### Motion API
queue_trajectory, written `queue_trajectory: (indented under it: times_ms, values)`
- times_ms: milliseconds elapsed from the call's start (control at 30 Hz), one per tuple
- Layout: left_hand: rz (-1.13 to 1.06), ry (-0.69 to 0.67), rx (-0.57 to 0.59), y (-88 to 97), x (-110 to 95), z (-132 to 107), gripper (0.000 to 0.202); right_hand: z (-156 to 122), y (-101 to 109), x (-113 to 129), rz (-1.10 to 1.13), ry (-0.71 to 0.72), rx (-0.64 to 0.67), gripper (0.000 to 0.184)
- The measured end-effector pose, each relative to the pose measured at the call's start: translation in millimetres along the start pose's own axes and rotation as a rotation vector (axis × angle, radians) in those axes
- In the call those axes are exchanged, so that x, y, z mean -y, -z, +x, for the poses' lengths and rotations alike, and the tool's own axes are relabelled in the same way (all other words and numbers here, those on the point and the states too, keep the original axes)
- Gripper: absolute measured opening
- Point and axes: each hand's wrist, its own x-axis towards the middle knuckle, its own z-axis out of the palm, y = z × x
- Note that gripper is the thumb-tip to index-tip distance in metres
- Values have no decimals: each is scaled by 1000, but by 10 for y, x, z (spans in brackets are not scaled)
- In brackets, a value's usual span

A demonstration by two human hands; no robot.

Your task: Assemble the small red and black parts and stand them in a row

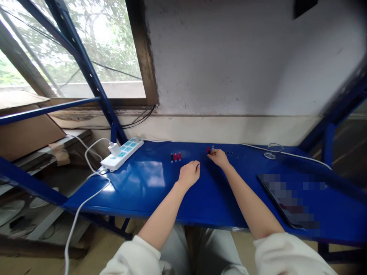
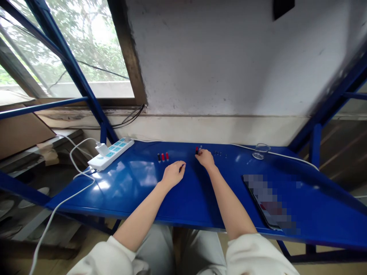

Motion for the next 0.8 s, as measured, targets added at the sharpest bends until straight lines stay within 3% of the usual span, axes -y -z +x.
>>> queue_trajectory:
  times_ms: [267,800]
  values:
    - [43,-14,63,24,-29,-1,25,-9,-240,-94,-45,-11,-131,14]
    - [43,9,82,28,-41,-14,25,-35,-164,-178,-144,-70,-99,21]
